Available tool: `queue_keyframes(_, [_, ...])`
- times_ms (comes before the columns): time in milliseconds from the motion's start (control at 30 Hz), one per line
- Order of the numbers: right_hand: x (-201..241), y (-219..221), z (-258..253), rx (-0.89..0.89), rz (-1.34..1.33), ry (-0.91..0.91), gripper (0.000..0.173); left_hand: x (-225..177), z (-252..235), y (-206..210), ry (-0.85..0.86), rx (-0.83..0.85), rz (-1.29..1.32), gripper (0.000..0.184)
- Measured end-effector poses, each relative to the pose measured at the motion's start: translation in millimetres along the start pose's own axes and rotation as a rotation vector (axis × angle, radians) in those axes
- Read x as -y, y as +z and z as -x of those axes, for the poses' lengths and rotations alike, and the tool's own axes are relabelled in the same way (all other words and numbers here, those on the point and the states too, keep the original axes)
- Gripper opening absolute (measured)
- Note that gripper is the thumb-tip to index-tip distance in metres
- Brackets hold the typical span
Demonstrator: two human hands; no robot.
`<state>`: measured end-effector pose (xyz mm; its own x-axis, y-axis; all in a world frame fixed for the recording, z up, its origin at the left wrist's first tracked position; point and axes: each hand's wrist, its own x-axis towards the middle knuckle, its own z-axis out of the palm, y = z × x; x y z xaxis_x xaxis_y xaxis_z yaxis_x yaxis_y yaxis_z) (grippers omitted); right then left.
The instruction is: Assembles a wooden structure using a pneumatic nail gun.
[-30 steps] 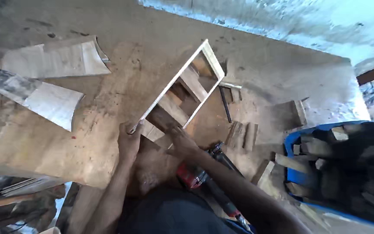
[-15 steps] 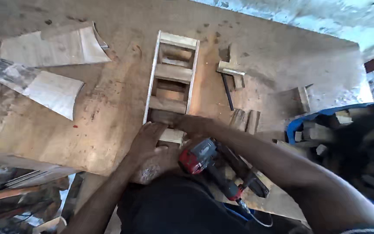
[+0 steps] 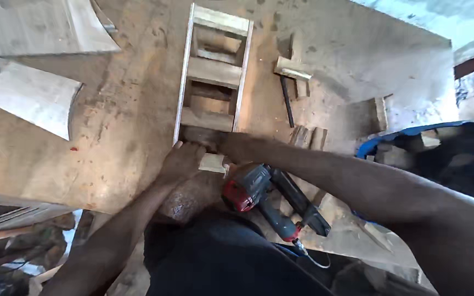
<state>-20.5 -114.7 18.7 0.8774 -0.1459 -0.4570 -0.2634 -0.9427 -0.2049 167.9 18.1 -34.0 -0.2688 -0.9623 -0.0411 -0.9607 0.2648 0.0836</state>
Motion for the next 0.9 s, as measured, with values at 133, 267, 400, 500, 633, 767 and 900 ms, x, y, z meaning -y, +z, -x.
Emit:
queue_keyframes(133, [0.7, 9.3, -2.8, -0.028, -0.005, -0.046, 0.036, -3.7, 2.6, -0.4, -0.013, -0.037, 0.032, 0.019])
queue_keyframes(267, [-6.1, 14.6, -2.3, -0.032, -0.032, -0.145, 0.033, -2.5, 6.5, -1.8, 0.011, -0.041, 0.04, 0.02])
queue_keyframes(400, [-17.3, 25.8, -5.2, -0.063, -0.117, -0.195, 0.031, 1.8, 3.5, -4.3, 0.03, 0.001, 0.072, 0.025])
queue_keyframes(500, [-15.7, 26.5, -5.3, -0.07, -0.145, -0.176, 0.027, 3.7, 5.0, 0.4, 0.049, -0.048, 0.066, 0.021])
queue_keyframes(633, [-12.2, 16.4, -4.2, -0.007, -0.13, -0.136, 0.027, 3.0, 2.7, -1.4, 0.044, 0.011, 0.062, 0.021])
queue_keyframes(767, [-7.4, 13.7, -4.0, -0.007, -0.126, -0.079, 0.032, 3.0, 2.4, -3.6, 0.035, 0.053, 0.063, 0.025])
queue_keyframes(900, [-4.4, 10.0, -4.7, 0.015, -0.113, -0.047, 0.032, 0.6, 2.7, -3.3, 0.023, 0.043, 0.058, 0.026])
